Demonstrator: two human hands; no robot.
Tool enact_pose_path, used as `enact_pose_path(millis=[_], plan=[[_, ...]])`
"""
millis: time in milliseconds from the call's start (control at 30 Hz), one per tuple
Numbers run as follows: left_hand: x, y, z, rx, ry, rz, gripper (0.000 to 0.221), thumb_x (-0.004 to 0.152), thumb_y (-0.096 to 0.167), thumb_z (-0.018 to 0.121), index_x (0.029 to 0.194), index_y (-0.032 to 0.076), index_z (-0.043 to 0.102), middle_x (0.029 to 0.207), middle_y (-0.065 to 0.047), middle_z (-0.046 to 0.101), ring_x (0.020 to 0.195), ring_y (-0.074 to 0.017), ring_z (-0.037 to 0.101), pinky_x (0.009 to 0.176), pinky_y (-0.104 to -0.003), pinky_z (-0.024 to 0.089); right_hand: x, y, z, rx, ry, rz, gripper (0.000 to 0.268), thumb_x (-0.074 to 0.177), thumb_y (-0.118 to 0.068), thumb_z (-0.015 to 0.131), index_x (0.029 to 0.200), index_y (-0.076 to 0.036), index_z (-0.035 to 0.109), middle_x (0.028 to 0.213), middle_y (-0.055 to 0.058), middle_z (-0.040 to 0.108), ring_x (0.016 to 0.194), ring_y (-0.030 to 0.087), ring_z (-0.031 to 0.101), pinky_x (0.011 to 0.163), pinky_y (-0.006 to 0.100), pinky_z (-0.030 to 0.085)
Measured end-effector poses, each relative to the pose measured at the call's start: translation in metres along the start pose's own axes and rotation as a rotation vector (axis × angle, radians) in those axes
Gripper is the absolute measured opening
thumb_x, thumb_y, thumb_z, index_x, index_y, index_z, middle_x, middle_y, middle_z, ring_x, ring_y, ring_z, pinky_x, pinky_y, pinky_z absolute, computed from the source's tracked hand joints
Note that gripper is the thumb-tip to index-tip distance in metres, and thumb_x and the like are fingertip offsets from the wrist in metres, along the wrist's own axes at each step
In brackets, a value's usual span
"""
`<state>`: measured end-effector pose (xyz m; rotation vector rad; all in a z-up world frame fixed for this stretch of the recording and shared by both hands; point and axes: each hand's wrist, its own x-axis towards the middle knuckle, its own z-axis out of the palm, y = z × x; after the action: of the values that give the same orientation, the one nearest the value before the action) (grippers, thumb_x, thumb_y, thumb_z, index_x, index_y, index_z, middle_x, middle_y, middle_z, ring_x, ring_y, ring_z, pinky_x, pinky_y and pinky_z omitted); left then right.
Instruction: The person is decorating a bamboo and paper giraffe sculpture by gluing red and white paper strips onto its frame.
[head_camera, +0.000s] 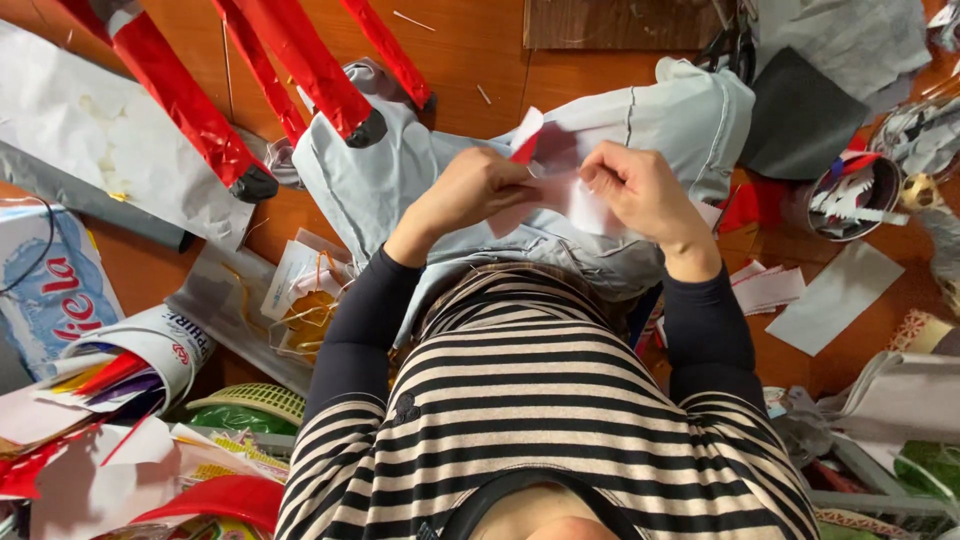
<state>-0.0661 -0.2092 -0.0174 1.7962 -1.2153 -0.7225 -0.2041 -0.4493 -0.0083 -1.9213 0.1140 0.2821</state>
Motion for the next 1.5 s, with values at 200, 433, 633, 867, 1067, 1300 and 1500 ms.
enact_pose_path(millis=[200,433,633,867,1067,1300,1500], plan=[[-0.033,-0.021,-0.006,-0.476,0.009,-0.251,0.025,0.102,0.028,0.067,0.11,0.005,0.075,0.091,-0.005,0.074,0.076,-0.0147,0.064,0.07,-0.028,0.053,0.02,-0.011,-0.031,-0.405,0.124,-0.122,0.019,0.112,-0.02,0.066,0.104,-0.004,0.068,0.091,0.008,0.073,0.076,0.017,0.069,0.061,0.031,0.053],[-0.025,-0.099,0.053,-0.837,0.121,-0.552,0.045,0.114,0.046,0.051,0.099,0.004,0.06,0.077,0.008,0.049,0.069,-0.0042,0.042,0.058,-0.023,0.036,0.049,-0.091,0.076,-0.459,0.056,-0.881,0.012,0.1,-0.018,0.069,0.099,-0.006,0.07,0.094,0.008,0.07,0.088,0.028,0.069,0.078,0.042,0.056],[-0.004,-0.092,0.047,-1.362,0.078,-0.725,0.073,0.097,0.073,0.032,0.095,0.009,0.067,0.063,0.003,0.052,0.046,-0.0083,0.046,0.039,-0.025,0.037,0.043,-0.09,0.177,-0.189,-0.658,-0.745,0.028,0.097,-0.029,0.064,0.081,-0.006,0.066,0.078,0.01,0.068,0.075,0.03,0.069,0.07,0.045,0.054],[-0.014,-0.119,0.074,-1.39,0.185,-0.624,0.057,0.104,0.052,0.049,0.122,0.001,0.063,0.093,0.001,0.066,0.071,-0.0043,0.057,0.059,-0.02,0.047,0.034,-0.076,0.199,0.0,-0.918,-0.619,0.025,0.098,-0.029,0.062,0.091,-0.006,0.069,0.088,0.011,0.069,0.085,0.033,0.069,0.073,0.044,0.054],[-0.018,-0.097,0.047,-0.99,0.423,-0.392,0.043,0.098,0.002,0.071,0.138,0.001,0.054,0.119,-0.006,0.069,0.105,-0.0128,0.068,0.093,-0.029,0.059,0.046,-0.066,0.142,0.189,-0.399,-0.644,0.02,0.093,-0.019,0.072,0.106,-0.004,0.071,0.102,0.015,0.069,0.095,0.031,0.066,0.082,0.041,0.054],[-0.024,-0.089,0.017,-1.032,0.443,-0.294,0.053,0.096,-0.003,0.07,0.144,0.004,0.047,0.13,-0.005,0.065,0.12,-0.0131,0.065,0.104,-0.031,0.055,0.097,-0.028,0.065,0.25,0.1,-0.199,0.029,0.1,-0.019,0.074,0.117,0.004,0.067,0.108,0.01,0.069,0.099,0.016,0.066,0.083,0.029,0.053],[-0.02,-0.107,0.035,-0.879,0.449,-0.373,0.058,0.085,-0.003,0.079,0.137,0.002,0.054,0.123,-0.004,0.066,0.113,-0.0117,0.062,0.1,-0.03,0.053,0.203,0.015,0.045,0.442,0.407,-0.209,0.031,0.104,-0.033,0.072,0.113,-0.004,0.077,0.098,0.0,0.077,0.085,0.01,0.07,0.078,0.027,0.058]])
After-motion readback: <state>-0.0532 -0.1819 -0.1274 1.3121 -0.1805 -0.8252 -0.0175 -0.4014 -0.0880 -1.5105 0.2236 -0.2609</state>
